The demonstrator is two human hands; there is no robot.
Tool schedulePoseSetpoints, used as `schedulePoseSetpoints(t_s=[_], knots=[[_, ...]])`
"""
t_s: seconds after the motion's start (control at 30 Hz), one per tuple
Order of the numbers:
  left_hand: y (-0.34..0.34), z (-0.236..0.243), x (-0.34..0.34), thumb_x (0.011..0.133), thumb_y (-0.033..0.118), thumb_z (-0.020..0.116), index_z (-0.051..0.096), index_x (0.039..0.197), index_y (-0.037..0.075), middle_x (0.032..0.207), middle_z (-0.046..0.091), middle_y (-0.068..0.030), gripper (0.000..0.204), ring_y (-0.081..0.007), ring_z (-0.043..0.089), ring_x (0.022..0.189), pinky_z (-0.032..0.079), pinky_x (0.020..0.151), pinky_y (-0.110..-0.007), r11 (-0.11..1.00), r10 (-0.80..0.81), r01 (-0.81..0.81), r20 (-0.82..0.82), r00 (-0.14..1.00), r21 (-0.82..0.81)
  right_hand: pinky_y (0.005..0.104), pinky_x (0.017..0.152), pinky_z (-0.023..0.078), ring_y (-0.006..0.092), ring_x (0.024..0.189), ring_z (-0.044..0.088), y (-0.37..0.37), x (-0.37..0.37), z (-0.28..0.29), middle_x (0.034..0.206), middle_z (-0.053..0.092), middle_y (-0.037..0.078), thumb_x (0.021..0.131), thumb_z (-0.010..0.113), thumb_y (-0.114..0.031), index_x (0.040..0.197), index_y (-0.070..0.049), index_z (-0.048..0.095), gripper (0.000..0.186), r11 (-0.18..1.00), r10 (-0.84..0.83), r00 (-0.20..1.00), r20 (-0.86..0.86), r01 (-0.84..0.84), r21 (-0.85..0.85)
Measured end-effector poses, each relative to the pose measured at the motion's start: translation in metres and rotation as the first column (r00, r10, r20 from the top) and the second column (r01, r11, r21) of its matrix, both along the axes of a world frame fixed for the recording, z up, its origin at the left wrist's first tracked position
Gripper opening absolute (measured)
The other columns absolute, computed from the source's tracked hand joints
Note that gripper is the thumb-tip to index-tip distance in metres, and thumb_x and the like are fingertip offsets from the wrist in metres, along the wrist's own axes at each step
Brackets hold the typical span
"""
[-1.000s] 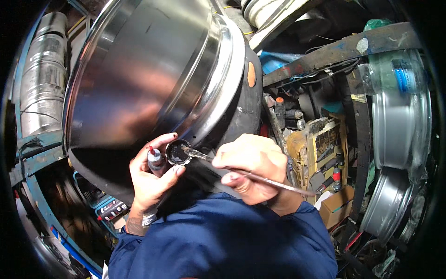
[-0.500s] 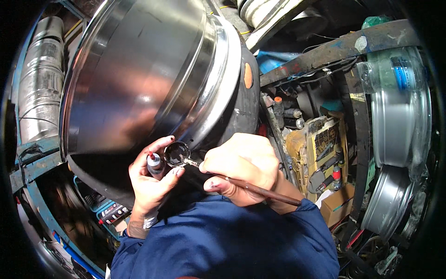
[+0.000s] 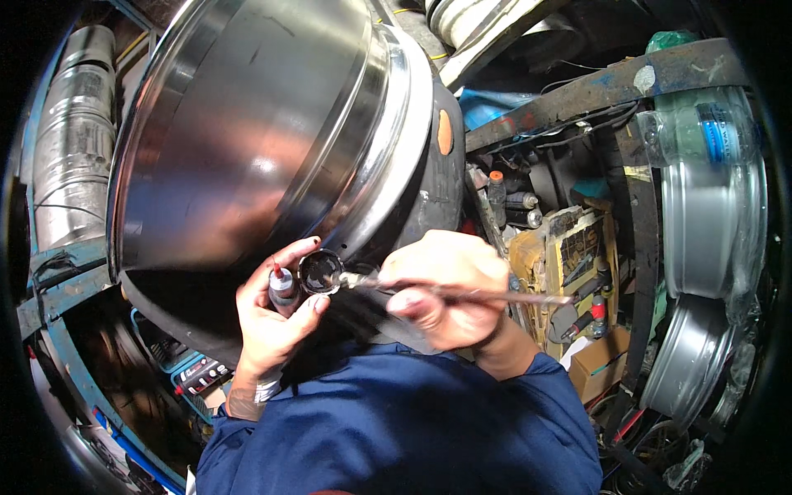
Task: The person paints the inner and outer surfaces of a silver car rim using a brush and a small container of dark paint, then wipes the rim with a cloth and uses a tool to clean between the spokes.
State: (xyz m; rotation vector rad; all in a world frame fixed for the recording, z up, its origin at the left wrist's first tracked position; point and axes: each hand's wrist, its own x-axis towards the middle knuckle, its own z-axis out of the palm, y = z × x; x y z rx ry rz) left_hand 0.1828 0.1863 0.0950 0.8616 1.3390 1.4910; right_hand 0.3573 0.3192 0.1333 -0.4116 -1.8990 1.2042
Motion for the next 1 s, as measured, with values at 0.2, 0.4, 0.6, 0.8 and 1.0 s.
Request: schedulePoseSetpoints(t_s=[0.2, 0.4, 0.6, 0.8, 1.0], knots=[[0.003, -0.003, 0.001, 0.077, 0.002, 0.074, 0.056, 0.126, 0.001, 0.123, 0.06, -0.0092, 0.052, -0.0142, 0.056, 0.111, 0.044, 0.095, -0.029, 0.998, -0.043, 0.05, 0.148, 0.988, -0.042, 0.0284, 0.062, 0.053, 0.0193, 0.068, 0.065, -0.012, 0.012, -0.021, 0.088, 0.067, 0.019, 0.098, 0.052, -0.031, 0.1, 0.004, 0.06, 0.036, 0.914, -0.192, 0.969, -0.154, 0.119, -0.387], [0.015, 0.006, 0.012, 0.078, 0.003, 0.074, 0.055, 0.128, 0.002, 0.125, 0.06, -0.0092, 0.053, -0.0152, 0.056, 0.112, 0.043, 0.096, -0.03, 0.985, -0.13, 0.149, 0.207, 0.97, -0.081, 0.036, 0.08, 0.054, 0.0313, 0.094, 0.067, -0.025, 0.021, -0.042, 0.104, 0.065, 0.027, 0.077, 0.079, -0.016, 0.103, 0.0, 0.06, 0.037, 0.995, -0.089, 0.996, -0.018, 0.089, 0.051], [0.032, 0.013, 0.015, 0.078, 0.002, 0.071, 0.055, 0.128, 0.0, 0.12, 0.062, -0.0131, 0.053, -0.018, 0.059, 0.108, 0.045, 0.095, -0.031, 0.947, -0.315, 0.32, -0.138, 0.939, 0.015, 0.0363, 0.085, 0.053, 0.0318, 0.102, 0.065, -0.028, 0.022, -0.056, 0.11, 0.063, 0.026, 0.072, 0.082, -0.011, 0.102, -0.001, 0.054, 0.043, 0.994, -0.105, 0.99, -0.094, 0.102, -0.045], [0.04, 0.035, 0.015, 0.08, 0.005, 0.071, 0.051, 0.132, -0.001, 0.112, 0.066, -0.0122, 0.056, -0.0152, 0.061, 0.1, 0.047, 0.089, -0.029, 0.927, -0.375, 0.367, -0.198, 0.906, -0.076, 0.0372, 0.089, 0.051, 0.0297, 0.103, 0.065, -0.03, 0.024, -0.057, 0.107, 0.065, 0.024, 0.073, 0.08, -0.005, 0.101, -0.001, 0.05, 0.041, 0.963, -0.146, 0.962, -0.23, 0.085, -0.257], [0.049, 0.08, -0.002, 0.078, 0.02, 0.075, 0.054, 0.123, 0.001, 0.09, 0.068, -0.0186, 0.054, -0.027, 0.07, 0.079, 0.053, 0.073, -0.033, 0.866, -0.5, 0.375, -0.558, 0.662, -0.331, 0.0403, 0.089, 0.05, 0.0313, 0.105, 0.063, -0.017, 0.025, -0.043, 0.108, 0.063, 0.026, 0.071, 0.081, -0.001, 0.102, -0.006, 0.043, 0.05, 0.985, -0.153, 0.986, -0.064, 0.146, -0.095]])
